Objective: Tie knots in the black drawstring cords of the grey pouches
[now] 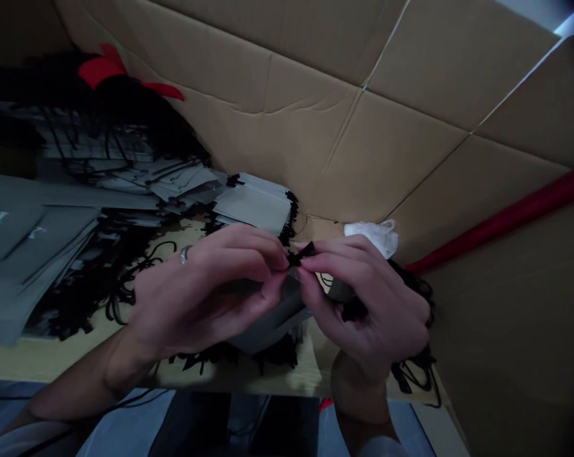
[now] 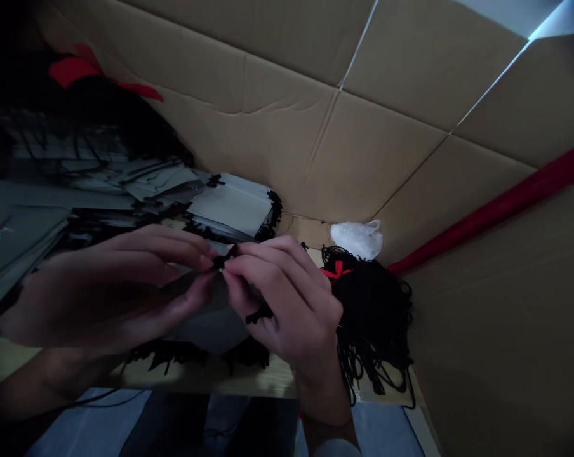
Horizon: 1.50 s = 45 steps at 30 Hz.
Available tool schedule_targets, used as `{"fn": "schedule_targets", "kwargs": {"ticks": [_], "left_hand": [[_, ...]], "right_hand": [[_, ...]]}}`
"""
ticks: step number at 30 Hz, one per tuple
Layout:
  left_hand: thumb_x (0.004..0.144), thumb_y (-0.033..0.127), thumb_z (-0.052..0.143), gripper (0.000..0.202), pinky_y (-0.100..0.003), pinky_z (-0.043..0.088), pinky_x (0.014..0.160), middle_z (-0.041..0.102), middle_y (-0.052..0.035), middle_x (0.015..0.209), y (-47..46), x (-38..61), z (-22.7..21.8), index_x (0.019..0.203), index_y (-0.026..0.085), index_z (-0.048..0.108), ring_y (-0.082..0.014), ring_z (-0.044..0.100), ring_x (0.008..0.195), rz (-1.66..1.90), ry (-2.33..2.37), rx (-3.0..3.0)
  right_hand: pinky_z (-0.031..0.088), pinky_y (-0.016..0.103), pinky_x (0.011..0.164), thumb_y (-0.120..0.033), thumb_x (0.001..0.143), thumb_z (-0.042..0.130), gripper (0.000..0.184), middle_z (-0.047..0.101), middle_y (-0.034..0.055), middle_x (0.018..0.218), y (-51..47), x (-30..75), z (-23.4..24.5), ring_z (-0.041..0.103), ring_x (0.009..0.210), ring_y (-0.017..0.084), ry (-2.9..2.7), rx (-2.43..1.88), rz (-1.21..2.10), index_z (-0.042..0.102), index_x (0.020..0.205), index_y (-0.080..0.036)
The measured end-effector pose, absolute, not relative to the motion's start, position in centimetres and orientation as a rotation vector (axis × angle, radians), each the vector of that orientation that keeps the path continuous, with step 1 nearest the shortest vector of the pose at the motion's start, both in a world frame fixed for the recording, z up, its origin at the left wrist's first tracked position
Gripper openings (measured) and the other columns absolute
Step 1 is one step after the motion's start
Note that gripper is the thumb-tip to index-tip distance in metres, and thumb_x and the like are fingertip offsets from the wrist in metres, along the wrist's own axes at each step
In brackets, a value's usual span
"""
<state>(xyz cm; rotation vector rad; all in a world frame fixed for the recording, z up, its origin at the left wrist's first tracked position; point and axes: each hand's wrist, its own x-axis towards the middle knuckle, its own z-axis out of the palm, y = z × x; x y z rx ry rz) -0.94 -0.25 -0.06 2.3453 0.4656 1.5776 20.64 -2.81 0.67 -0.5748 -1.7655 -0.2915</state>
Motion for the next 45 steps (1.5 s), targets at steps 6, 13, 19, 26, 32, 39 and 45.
{"fn": "schedule_targets", "kwargs": {"ticks": [6,13,19,26,32,39,45], "left_hand": [[0.103,0.003,0.076,0.022,-0.027,0.078,0.099,0.089,0.0003,0.103,-0.2,-1.2,0.6,0.099,0.024,0.072,-0.0203,0.091,0.105,1.482,0.505,2.466],[0.105,0.012,0.082,0.012,-0.031,0.079,0.088,0.088,-0.0049,0.101,0.0,-1.4,-0.1,0.102,0.023,0.081,-0.0212,0.088,0.095,1.527,0.486,2.339],[0.094,0.01,0.093,0.022,-0.035,0.076,0.077,0.084,-0.0011,0.086,0.8,0.0,-0.6,0.098,0.026,0.079,-0.0218,0.085,0.081,1.616,0.33,2.022],[0.097,0.013,0.097,0.026,-0.037,0.073,0.073,0.081,0.0004,0.086,1.6,0.7,-0.9,0.101,0.024,0.073,-0.0178,0.08,0.074,1.603,0.129,1.828],[0.107,0.016,0.088,0.014,-0.034,0.079,0.091,0.091,0.0019,0.103,0.6,-0.6,-1.2,0.103,0.026,0.079,-0.0173,0.091,0.096,1.65,0.501,2.229],[0.114,0.018,0.079,0.026,-0.047,0.082,0.11,0.091,-0.0057,0.14,-0.6,-2.1,-1.9,0.136,0.029,0.086,-0.0323,0.092,0.124,1.636,0.454,2.52],[0.115,0.013,0.074,0.029,-0.052,0.08,0.117,0.089,-0.0041,0.144,-3.0,-1.9,-0.9,0.131,0.033,0.09,-0.0346,0.09,0.13,1.477,0.79,2.396]], "right_hand": [[0.076,0.036,0.08,-0.001,0.103,0.082,0.022,0.089,0.0056,0.097,-2.9,20.8,0.4,0.084,0.087,0.022,-1.793,-0.64,-0.366,0.083,0.112,-0.021],[0.072,0.033,0.077,0.0,0.1,0.081,0.026,0.085,0.0008,0.092,-3.7,21.4,1.0,0.079,0.081,0.018,-1.835,-0.679,-0.112,0.079,0.106,-0.025],[0.062,0.028,0.068,-0.009,0.1,0.079,0.016,0.081,-0.0025,0.085,-4.2,21.8,1.7,0.072,0.073,0.013,-1.856,-0.785,0.172,0.077,0.095,-0.023],[0.05,0.017,0.055,-0.01,0.091,0.085,0.012,0.075,-0.0088,0.073,-4.1,21.9,2.0,0.062,0.058,0.006,-1.734,-0.897,0.506,0.082,0.09,-0.021],[0.052,0.015,0.057,-0.013,0.093,0.084,0.01,0.075,-0.0096,0.072,-4.2,21.3,2.0,0.064,0.059,0.005,-1.649,-1.039,0.39,0.082,0.09,-0.022],[0.059,0.024,0.068,-0.015,0.099,0.083,0.01,0.079,-0.0083,0.08,-4.4,20.6,0.5,0.066,0.064,0.009,-1.65,-1.1,0.175,0.081,0.098,-0.025],[0.063,0.028,0.073,-0.012,0.103,0.077,0.011,0.084,-0.0039,0.091,-4.2,19.5,0.1,0.053,0.06,0.009,-1.67,-1.078,0.028,0.078,0.099,-0.022]]}}
